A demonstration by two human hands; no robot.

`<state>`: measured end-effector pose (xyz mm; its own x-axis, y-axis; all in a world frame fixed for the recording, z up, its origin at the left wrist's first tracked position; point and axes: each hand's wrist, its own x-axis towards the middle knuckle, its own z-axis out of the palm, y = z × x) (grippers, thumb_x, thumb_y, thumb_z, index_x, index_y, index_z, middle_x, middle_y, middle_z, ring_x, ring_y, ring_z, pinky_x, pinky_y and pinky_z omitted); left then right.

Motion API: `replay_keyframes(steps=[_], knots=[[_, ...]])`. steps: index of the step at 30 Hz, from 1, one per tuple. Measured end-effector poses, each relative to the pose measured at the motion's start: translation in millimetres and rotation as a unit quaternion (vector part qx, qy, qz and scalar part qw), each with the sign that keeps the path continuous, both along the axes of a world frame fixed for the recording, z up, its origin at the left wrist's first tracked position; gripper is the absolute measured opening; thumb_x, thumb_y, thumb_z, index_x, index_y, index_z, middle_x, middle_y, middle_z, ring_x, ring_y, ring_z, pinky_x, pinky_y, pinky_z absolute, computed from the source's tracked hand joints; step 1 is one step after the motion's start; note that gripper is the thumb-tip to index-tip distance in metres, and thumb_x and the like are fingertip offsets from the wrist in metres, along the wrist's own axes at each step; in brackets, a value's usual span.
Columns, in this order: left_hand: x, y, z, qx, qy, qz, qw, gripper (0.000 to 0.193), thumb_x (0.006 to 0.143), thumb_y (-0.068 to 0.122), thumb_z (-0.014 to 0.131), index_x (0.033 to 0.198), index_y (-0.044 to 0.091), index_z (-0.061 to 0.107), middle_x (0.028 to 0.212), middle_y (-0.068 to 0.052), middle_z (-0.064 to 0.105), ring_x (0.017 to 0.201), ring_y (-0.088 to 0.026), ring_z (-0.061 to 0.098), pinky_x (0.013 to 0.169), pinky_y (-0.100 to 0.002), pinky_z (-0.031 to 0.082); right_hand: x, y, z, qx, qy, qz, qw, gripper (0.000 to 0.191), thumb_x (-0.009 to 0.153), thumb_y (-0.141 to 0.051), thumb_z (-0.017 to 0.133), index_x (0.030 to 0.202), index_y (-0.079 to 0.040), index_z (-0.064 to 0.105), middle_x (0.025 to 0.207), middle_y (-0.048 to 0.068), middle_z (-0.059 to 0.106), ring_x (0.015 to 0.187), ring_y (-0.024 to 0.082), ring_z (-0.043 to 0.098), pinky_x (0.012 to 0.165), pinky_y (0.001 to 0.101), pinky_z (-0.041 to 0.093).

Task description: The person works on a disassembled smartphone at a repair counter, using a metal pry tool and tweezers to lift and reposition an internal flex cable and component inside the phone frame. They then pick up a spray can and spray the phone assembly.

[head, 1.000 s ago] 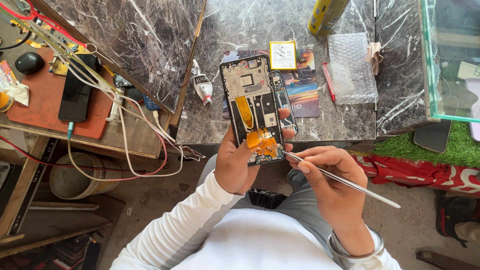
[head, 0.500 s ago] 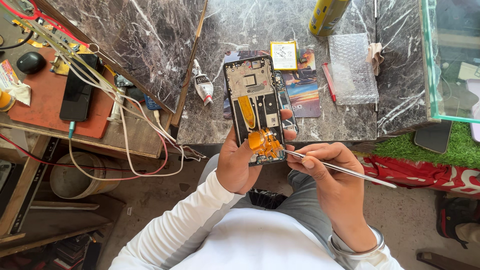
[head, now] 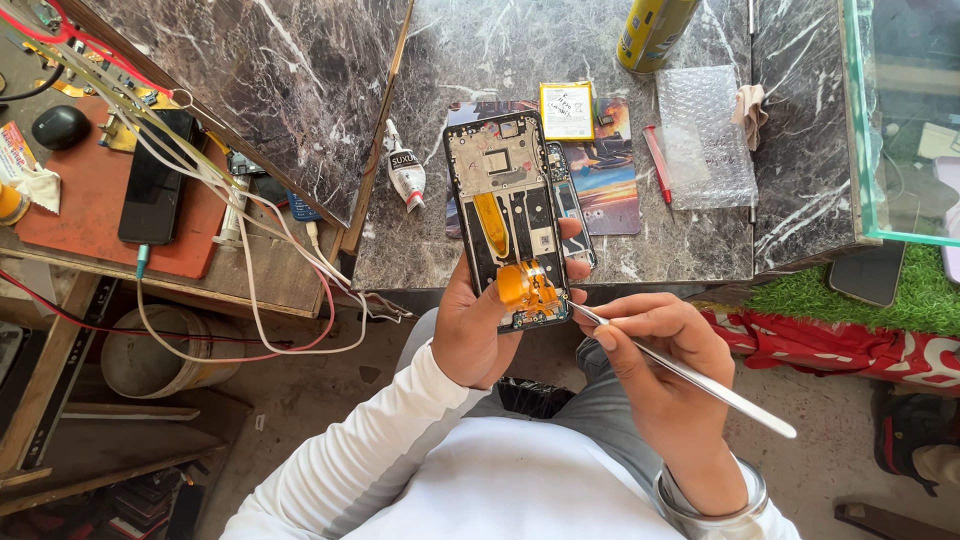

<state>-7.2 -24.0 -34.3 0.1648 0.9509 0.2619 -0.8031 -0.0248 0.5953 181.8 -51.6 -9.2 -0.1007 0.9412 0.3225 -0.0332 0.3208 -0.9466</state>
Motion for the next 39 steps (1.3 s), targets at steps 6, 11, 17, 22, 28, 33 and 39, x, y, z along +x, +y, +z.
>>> replay_keyframes(steps=[6,11,17,22,28,33,39], knots=[[1,-1,-1,0.008,0.032,0.015,0.999,0.053,0.109,0.017,0.063,0.155,0.007,0.041,0.154,-0.023,0.051,0.13,-0.032,0.063,0.106,-0.049,0.058,0,-1,-2,0.003,-0.05,-0.022,0.998,0.009,0.093,0.005,0.072,0.098,0.004,0.065,0.11,0.019,0.073,0.099,0.02,0.073,0.087,0.028,0.059],[2,-1,-3,0.008,-0.004,0.005,1.0,0.052,0.109,0.019,0.061,0.156,0.008,0.04,0.153,-0.021,0.052,0.129,-0.031,0.064,0.105,-0.048,0.059,-2,1,-14,-0.053,0.112,0.007,0.992,0.013,0.096,0.004,0.069,0.107,0.004,0.062,0.113,0.021,0.071,0.105,0.024,0.074,0.098,0.036,0.062],[2,-1,-6,-0.019,-0.015,0.002,1.0,0.054,0.109,0.024,0.062,0.155,0.006,0.041,0.151,-0.021,0.053,0.127,-0.03,0.064,0.104,-0.048,0.059,-2,11,-29,-0.096,0.194,0.04,0.975,0.011,0.097,0.003,0.069,0.104,0.005,0.061,0.113,0.024,0.071,0.104,0.03,0.075,0.095,0.0427,0.063],[2,0,-9,-0.013,-0.002,0.011,1.0,0.055,0.107,0.024,0.065,0.153,0.005,0.042,0.151,-0.021,0.054,0.129,-0.03,0.064,0.106,-0.047,0.058,1,16,-31,-0.116,0.199,0.051,0.972,0.012,0.097,0.0,0.069,0.104,0.005,0.06,0.113,0.025,0.07,0.104,0.031,0.074,0.095,0.0434,0.063],[2,0,-12,-0.019,-0.005,0.005,1.0,0.054,0.107,0.025,0.065,0.153,0.005,0.043,0.151,-0.02,0.054,0.129,-0.03,0.064,0.106,-0.048,0.057,4,19,-28,-0.158,0.225,0.069,0.959,0.013,0.098,-0.003,0.068,0.103,0.006,0.058,0.112,0.025,0.07,0.104,0.03,0.074,0.093,0.0438,0.064],[5,0,-12,-0.02,0.008,0.017,1.0,0.054,0.107,0.024,0.065,0.153,0.006,0.042,0.15,-0.021,0.055,0.127,-0.031,0.064,0.104,-0.048,0.057,4,18,-24,-0.123,0.178,0.053,0.975,0.015,0.099,-0.005,0.068,0.103,0.006,0.059,0.111,0.025,0.07,0.103,0.029,0.075,0.093,0.0434,0.064],[1,2,-7,-0.006,0.016,0.024,1.0,0.054,0.108,0.024,0.063,0.154,0.006,0.042,0.15,-0.021,0.055,0.129,-0.031,0.064,0.107,-0.049,0.057,13,9,-17,-0.043,0.099,-0.007,0.994,0.014,0.1,-0.003,0.067,0.109,0.005,0.059,0.111,0.023,0.072,0.105,0.029,0.075,0.094,0.0396,0.063]])
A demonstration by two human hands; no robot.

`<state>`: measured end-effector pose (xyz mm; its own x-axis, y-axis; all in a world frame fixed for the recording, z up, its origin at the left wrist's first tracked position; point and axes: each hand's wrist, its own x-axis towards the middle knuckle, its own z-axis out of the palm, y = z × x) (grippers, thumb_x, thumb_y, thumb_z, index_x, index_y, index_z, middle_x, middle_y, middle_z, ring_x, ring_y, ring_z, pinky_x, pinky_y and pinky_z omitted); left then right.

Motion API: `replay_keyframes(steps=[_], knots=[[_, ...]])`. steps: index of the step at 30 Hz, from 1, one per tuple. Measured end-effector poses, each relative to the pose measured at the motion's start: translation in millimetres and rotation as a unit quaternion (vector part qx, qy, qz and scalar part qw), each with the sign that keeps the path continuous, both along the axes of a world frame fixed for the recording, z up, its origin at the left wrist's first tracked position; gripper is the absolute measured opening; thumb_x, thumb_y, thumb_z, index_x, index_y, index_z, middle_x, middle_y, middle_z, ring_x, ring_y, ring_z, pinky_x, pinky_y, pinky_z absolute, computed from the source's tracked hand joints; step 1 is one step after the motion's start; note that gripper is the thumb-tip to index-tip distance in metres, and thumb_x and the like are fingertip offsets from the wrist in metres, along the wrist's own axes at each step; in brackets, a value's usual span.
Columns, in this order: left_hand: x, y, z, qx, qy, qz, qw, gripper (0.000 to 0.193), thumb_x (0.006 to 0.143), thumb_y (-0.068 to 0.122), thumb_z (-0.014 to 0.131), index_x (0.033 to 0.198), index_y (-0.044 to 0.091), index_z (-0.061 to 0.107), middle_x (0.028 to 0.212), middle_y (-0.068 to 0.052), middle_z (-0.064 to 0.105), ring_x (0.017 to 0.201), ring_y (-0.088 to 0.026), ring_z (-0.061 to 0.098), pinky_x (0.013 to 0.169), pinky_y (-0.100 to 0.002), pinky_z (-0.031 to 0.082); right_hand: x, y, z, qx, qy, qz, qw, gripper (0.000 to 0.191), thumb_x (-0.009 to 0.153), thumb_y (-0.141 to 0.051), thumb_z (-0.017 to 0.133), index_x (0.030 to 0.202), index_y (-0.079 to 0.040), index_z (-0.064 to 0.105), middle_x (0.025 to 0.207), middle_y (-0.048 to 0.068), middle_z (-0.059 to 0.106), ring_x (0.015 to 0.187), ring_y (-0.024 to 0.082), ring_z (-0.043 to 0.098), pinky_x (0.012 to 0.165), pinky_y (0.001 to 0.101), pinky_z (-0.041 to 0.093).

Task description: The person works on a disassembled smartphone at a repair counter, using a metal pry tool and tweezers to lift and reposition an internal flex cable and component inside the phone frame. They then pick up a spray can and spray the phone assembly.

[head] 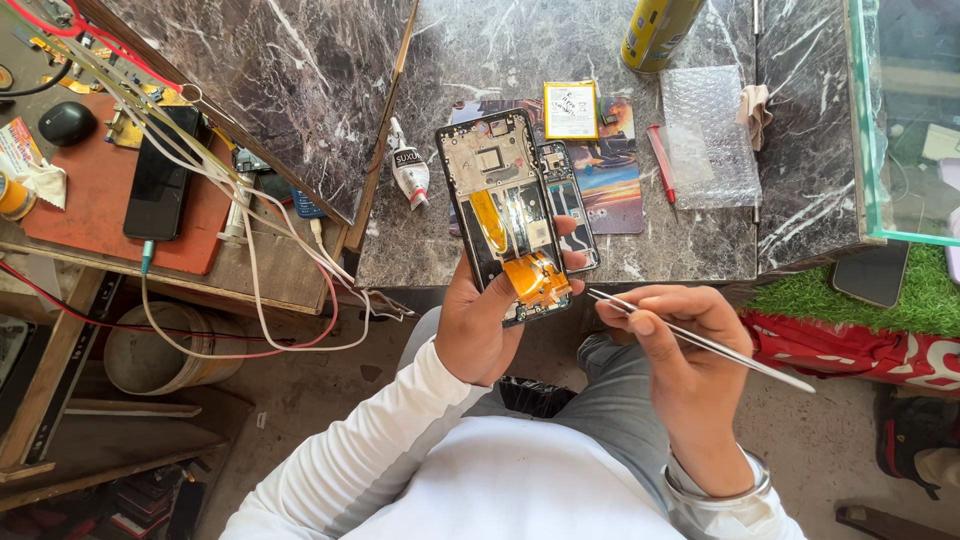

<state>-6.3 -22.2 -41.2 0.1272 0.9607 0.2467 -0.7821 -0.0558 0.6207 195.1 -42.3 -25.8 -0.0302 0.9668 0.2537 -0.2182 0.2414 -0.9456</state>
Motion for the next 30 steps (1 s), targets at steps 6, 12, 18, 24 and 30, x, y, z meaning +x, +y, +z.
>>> replay_keyframes(steps=[6,12,18,24,30], knots=[[-1,-1,6,-0.035,-0.012,-0.013,0.999,0.053,0.108,0.024,0.061,0.154,0.006,0.041,0.15,-0.021,0.054,0.127,-0.03,0.064,0.104,-0.049,0.058,5,-2,6,0.046,-0.032,0.04,0.998,0.016,0.098,0.001,0.069,0.111,0.004,0.06,0.114,0.022,0.072,0.116,0.032,0.073,0.104,0.0417,0.059],[-1,-1,7,-0.019,-0.015,-0.024,0.999,0.054,0.108,0.025,0.062,0.154,0.007,0.04,0.15,-0.021,0.054,0.129,-0.033,0.063,0.104,-0.051,0.058,2,3,10,0.04,-0.041,0.07,0.996,0.017,0.096,0.006,0.069,0.108,0.002,0.059,0.112,0.022,0.073,0.118,0.033,0.072,0.109,0.0443,0.059],[-1,-1,6,-0.005,-0.005,-0.024,1.0,0.057,0.107,0.026,0.064,0.155,0.007,0.039,0.15,-0.022,0.054,0.128,-0.033,0.063,0.104,-0.051,0.058,4,7,17,0.048,-0.067,0.094,0.992,0.018,0.093,0.009,0.069,0.107,0.003,0.06,0.113,0.022,0.073,0.118,0.032,0.072,0.107,0.043,0.059],[-2,1,5,-0.013,0.004,-0.025,1.0,0.057,0.107,0.025,0.065,0.155,0.007,0.039,0.148,-0.022,0.054,0.126,-0.033,0.064,0.103,-0.05,0.058,7,13,22,0.07,-0.129,0.107,0.983,0.02,0.089,0.009,0.073,0.104,0.003,0.062,0.112,0.023,0.075,0.115,0.028,0.074,0.101,0.0382,0.061],[-2,2,4,-0.036,0.004,-0.045,0.998,0.052,0.108,0.024,0.062,0.151,0.003,0.044,0.147,-0.022,0.056,0.126,-0.032,0.064,0.101,-0.049,0.058,12,18,24,0.076,-0.178,0.117,0.974,0.021,0.084,0.007,0.077,0.101,0.003,0.066,0.11,0.019,0.076,0.106,0.023,0.076,0.093,0.0331,0.062]])
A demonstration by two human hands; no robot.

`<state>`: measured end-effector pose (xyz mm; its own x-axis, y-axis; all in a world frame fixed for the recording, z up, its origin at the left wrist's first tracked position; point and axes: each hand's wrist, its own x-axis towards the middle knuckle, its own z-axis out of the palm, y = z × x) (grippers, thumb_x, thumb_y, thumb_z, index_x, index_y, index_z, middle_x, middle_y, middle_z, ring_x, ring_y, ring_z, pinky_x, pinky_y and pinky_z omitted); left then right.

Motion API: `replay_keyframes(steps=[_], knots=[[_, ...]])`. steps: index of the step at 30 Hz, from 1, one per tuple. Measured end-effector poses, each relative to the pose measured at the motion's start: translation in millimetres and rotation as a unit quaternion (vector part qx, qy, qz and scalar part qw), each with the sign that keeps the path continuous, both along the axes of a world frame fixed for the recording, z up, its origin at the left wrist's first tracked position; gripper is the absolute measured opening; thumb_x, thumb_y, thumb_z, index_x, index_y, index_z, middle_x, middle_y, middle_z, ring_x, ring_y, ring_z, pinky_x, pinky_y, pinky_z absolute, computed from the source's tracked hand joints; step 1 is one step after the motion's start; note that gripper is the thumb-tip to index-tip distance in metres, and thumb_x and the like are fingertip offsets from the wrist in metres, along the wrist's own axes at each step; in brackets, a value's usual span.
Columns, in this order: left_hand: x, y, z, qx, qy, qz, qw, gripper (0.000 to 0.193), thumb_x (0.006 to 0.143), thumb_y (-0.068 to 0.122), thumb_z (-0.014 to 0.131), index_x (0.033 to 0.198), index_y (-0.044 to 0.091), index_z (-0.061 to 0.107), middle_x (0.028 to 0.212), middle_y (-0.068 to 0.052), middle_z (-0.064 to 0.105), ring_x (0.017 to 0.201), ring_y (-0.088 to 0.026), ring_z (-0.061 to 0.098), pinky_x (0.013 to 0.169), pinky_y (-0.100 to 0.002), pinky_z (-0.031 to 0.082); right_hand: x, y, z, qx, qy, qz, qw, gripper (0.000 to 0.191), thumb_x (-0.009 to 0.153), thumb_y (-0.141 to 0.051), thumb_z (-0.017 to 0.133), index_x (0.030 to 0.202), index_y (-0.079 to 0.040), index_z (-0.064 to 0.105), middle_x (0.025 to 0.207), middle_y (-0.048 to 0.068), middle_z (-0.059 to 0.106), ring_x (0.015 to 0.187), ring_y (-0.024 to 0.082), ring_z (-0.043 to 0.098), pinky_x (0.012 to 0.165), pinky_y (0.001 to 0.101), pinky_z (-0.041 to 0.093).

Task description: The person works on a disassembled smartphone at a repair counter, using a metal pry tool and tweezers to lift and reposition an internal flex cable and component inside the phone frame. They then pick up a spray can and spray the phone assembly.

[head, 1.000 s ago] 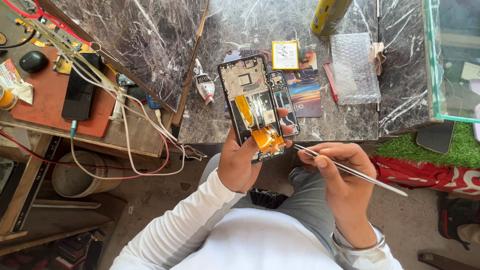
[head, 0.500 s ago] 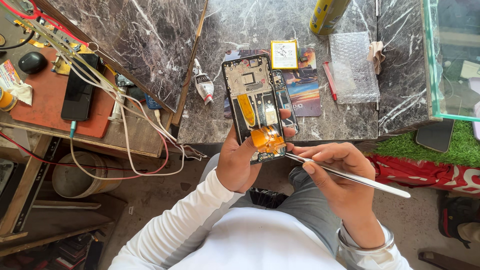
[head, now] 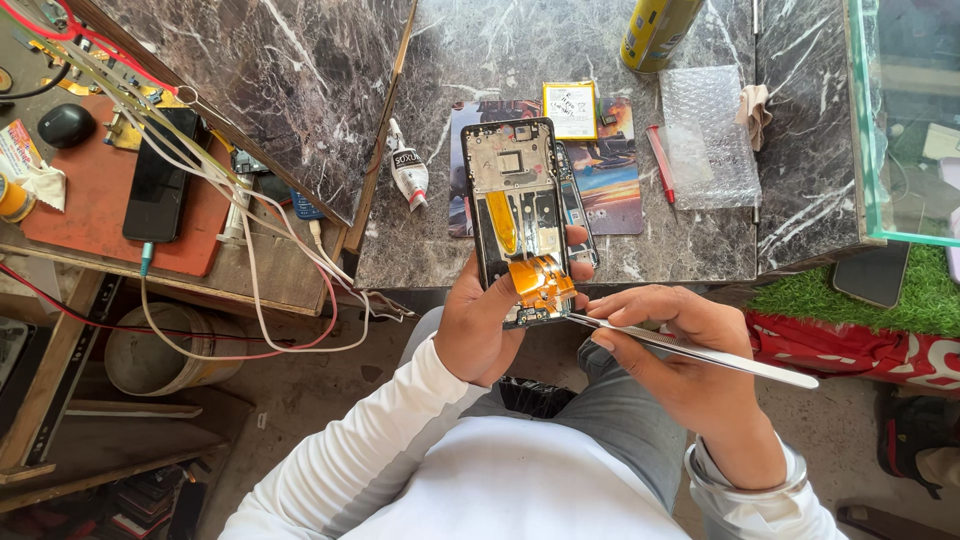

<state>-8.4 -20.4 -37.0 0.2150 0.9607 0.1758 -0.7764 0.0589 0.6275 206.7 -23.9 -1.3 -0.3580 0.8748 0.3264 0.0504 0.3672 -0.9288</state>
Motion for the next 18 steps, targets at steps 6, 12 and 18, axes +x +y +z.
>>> replay_keyframes(steps=[6,12,18], knots=[[1,0,0,-0.005,-0.011,0.009,1.0,0.049,0.108,0.022,0.06,0.15,0.004,0.045,0.146,-0.021,0.056,0.125,-0.031,0.064,0.1,-0.049,0.059,-1,-3,-6,-0.008,0.001,-0.019,1.0,0.02,0.084,0.007,0.078,0.101,0.002,0.068,0.109,0.018,0.076,0.103,0.022,0.075,0.089,0.0322,0.062],[3,-1,3,-0.038,-0.026,0.009,0.999,0.048,0.108,0.02,0.059,0.15,0.002,0.045,0.145,-0.021,0.056,0.125,-0.032,0.063,0.098,-0.049,0.059,-9,-10,-13,-0.016,0.11,-0.026,0.993,0.018,0.092,0.008,0.072,0.106,0.002,0.063,0.112,0.021,0.074,0.113,0.028,0.074,0.103,0.039,0.061],[5,-3,-1,-0.002,-0.011,0.033,0.999,0.051,0.107,0.024,0.061,0.152,0.005,0.044,0.147,-0.019,0.056,0.126,-0.031,0.064,0.102,-0.048,0.058,-16,-20,-13,0.009,0.119,-0.072,0.99,0.021,0.093,0.006,0.073,0.108,0.0,0.06,0.111,0.019,0.074,0.119,0.031,0.071,0.109,0.0424,0.056]])
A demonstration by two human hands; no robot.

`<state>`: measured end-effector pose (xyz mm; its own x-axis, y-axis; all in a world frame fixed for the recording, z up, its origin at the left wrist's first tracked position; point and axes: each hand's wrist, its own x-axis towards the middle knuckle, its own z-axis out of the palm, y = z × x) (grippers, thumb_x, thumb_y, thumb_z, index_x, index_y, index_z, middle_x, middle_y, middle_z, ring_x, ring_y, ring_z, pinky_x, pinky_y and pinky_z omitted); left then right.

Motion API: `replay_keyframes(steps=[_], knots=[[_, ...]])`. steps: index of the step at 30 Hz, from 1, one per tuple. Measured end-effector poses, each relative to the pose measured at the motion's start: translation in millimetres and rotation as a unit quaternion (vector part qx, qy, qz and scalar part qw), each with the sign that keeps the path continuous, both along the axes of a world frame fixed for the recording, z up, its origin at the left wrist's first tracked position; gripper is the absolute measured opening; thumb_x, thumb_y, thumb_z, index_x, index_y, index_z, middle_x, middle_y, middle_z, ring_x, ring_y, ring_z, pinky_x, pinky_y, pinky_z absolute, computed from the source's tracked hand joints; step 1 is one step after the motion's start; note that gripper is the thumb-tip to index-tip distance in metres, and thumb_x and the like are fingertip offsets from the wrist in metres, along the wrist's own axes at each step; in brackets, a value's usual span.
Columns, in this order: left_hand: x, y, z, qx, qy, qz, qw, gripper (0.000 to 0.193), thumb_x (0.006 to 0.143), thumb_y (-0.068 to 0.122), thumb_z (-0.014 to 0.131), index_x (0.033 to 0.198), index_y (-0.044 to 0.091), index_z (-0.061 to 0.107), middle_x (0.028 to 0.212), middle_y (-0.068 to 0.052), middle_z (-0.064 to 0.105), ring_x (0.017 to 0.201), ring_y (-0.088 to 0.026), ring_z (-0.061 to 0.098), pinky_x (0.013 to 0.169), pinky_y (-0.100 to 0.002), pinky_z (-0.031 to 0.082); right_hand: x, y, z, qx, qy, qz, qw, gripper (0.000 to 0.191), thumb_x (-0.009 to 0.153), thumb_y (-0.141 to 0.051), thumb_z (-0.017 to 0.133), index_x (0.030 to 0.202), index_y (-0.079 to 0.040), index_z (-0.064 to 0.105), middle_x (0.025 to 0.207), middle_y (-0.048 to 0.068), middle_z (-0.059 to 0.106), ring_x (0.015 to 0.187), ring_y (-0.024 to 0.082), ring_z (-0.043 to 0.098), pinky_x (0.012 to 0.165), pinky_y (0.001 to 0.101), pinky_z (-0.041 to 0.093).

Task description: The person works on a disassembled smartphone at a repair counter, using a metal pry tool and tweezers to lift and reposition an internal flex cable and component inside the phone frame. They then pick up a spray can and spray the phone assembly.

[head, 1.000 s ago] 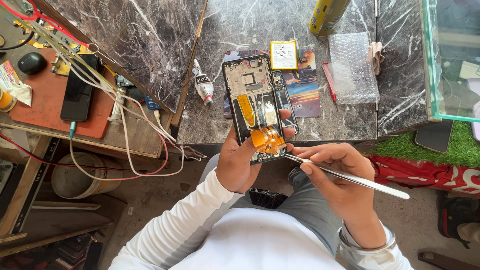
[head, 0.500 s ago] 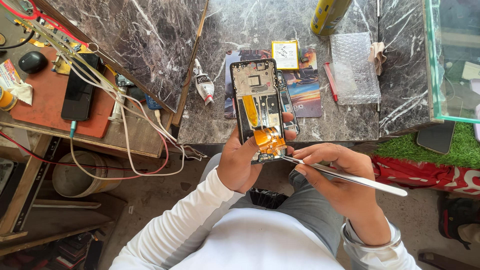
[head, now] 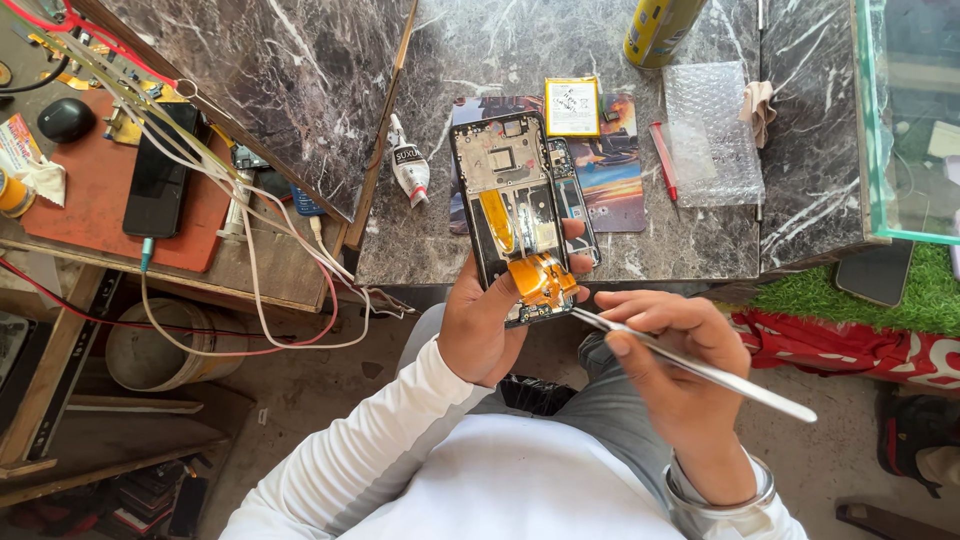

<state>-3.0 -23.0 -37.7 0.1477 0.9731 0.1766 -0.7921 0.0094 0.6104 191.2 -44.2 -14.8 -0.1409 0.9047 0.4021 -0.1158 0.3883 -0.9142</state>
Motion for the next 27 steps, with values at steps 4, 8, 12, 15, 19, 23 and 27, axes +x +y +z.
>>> replay_keyframes(steps=[4,8,12,15,19,23,27], knots=[[1,-1,-3,0.036,0.022,0.007,0.999,0.053,0.107,0.025,0.064,0.152,0.004,0.045,0.15,-0.018,0.056,0.129,-0.029,0.063,0.107,-0.046,0.056,-5,0,5,0.054,-0.09,0.004,0.995,0.022,0.088,0.003,0.078,0.104,-0.001,0.063,0.104,0.016,0.076,0.118,0.031,0.071,0.107,0.042,0.056],[0,-2,-4,0.048,0.037,0.011,0.998,0.054,0.107,0.027,0.066,0.152,0.004,0.046,0.15,-0.017,0.055,0.13,-0.027,0.063,0.108,-0.045,0.056,-10,-1,10,0.053,-0.13,-0.002,0.99,0.02,0.086,0.001,0.08,0.099,-0.002,0.065,0.104,0.014,0.077,0.118,0.029,0.071,0.102,0.0391,0.057],[0,-2,-5,0.044,0.047,0.014,0.998,0.054,0.107,0.027,0.067,0.151,0.006,0.046,0.15,-0.016,0.056,0.13,-0.027,0.063,0.109,-0.045,0.055,-11,1,10,0.05,-0.127,0.004,0.991,0.02,0.085,0.002,0.08,0.099,-0.001,0.066,0.104,0.014,0.077,0.118,0.029,0.071,0.101,0.0381,0.058],[1,-3,-4,0.053,0.037,0.024,0.998,0.056,0.108,0.029,0.065,0.154,0.005,0.045,0.151,-0.017,0.055,0.131,-0.028,0.063,0.11,-0.045,0.055,-10,0,7,0.054,-0.113,0.007,0.992,0.021,0.087,0.002,0.079,0.103,-0.001,0.066,0.105,0.014,0.076,0.12,0.029,0.071,0.103,0.0381,0.057],[4,-1,-3,0.051,0.041,0.055,0.996,0.056,0.108,0.027,0.064,0.154,0.006,0.04,0.154,-0.015,0.049,0.137,-0.028,0.057,0.112,-0.047,0.052,-12,-4,1,0.017,-0.056,0.0,0.998,0.022,0.091,-0.001,0.077,0.111,0.001,0.068,0.114,0.017,0.074,0.112,0.026,0.073,0.097,0.0347,0.059],[8,-2,-5,0.047,0.051,0.088,0.994,0.061,0.107,0.026,0.062,0.157,0.005,0.034,0.158,-0.01,0.041,0.145,-0.026,0.048,0.121,-0.046,0.044,-18,-10,-3,0.024,-0.072,-0.024,0.997,0.025,0.095,-0.008,0.074,0.118,0.002,0.07,0.115,0.017,0.074,0.103,0.021,0.072,0.091,0.0299,0.058],[10,-3,-13,0.032,0.057,0.086,0.994,0.068,0.108,0.03,0.061,0.16,0.005,0.025,0.153,-0.017,0.045,0.141,-0.029,0.048,0.123,-0.046,0.037,-23,-12,-3,0.019,-0.079,-0.017,0.997,0.023,0.099,-0.01,0.069,0.118,0.003,0.07,0.118,0.017,0.072,0.106,0.021,0.073,0.092,0.0288,0.058]])
